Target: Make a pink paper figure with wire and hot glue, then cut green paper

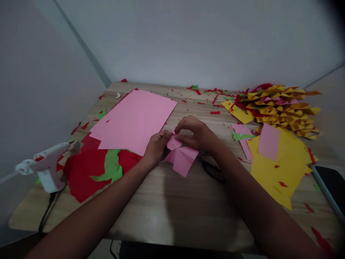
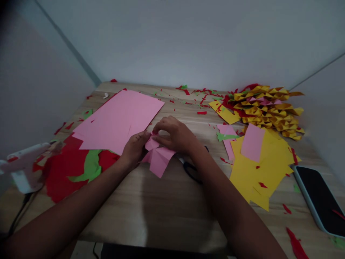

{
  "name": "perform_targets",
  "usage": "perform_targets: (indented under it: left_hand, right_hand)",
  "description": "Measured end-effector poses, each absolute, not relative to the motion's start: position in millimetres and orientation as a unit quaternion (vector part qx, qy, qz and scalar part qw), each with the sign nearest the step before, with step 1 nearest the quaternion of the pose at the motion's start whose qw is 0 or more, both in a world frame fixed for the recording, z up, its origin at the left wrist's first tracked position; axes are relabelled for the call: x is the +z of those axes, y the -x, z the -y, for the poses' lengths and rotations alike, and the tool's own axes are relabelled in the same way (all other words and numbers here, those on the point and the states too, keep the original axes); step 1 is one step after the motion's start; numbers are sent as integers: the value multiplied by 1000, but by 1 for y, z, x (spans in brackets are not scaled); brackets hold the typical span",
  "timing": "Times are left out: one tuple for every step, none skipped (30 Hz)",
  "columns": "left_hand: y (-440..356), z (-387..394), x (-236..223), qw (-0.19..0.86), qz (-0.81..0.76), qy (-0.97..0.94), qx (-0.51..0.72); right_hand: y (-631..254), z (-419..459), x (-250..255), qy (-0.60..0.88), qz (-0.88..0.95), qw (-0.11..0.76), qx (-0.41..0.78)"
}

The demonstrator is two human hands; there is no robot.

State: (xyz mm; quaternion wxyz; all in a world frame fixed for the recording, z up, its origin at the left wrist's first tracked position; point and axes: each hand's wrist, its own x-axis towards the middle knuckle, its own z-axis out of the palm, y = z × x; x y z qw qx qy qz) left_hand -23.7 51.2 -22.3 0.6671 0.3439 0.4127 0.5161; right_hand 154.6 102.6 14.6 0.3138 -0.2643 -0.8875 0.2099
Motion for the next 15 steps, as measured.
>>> perform_targets:
  left_hand:
    - [24, -51, -22, 665, -415, -345, 516]
    - [24, -51, -21, 663, -417, -346, 517]
    - [24, -51, -20, 662, -418, -347, 516]
    - [24, -51, -20, 662, -418, -349, 515]
    - [24, -51, -19, 662, -418, -351, 514]
    - [24, -51, -19, 662, -418, -355, 511]
    - [24, -51, -20, 661, -418, -358, 509]
    - [24, -51, -20, 661, -418, -361, 508]
    - [25, -52, -21, 660, -418, -362, 509]
    - [24, -52, -21, 659, -416, -362, 511]
    - [24, -52, -22, 659, -414, -361, 513]
    - [24, -52, -22, 658, -412, -362, 516]
    - [23, -52, -21, 656, -411, -364, 518]
    - [22, -51, -21, 653, -410, -368, 520]
    - [21, -51, -21, 649, -410, -371, 523]
  right_hand:
    - [-155, -102, 15, 266, 887, 314, 211]
    - [-155, -102, 15, 267, 886, 315, 213]
    - [-155, -102, 15, 266, 884, 319, 215]
    - [-154, -102, 15, 263, 883, 324, 216]
    - [-154, -102, 15, 260, 882, 327, 217]
    - [-154, -102, 14, 259, 882, 329, 217]
    - [-154, -101, 14, 261, 882, 329, 216]
    - [-154, -101, 14, 267, 881, 326, 217]
    - [-154, -101, 14, 273, 880, 322, 218]
    - [-154, -101, 14, 279, 878, 320, 223]
    - [-154, -101, 14, 283, 875, 319, 230]
    - [-154, -101, 13, 284, 871, 322, 239]
    - [-154, -101, 13, 283, 868, 324, 249]
    - [-153, -101, 13, 279, 864, 328, 260]
    - [-153, -101, 12, 275, 861, 332, 271]
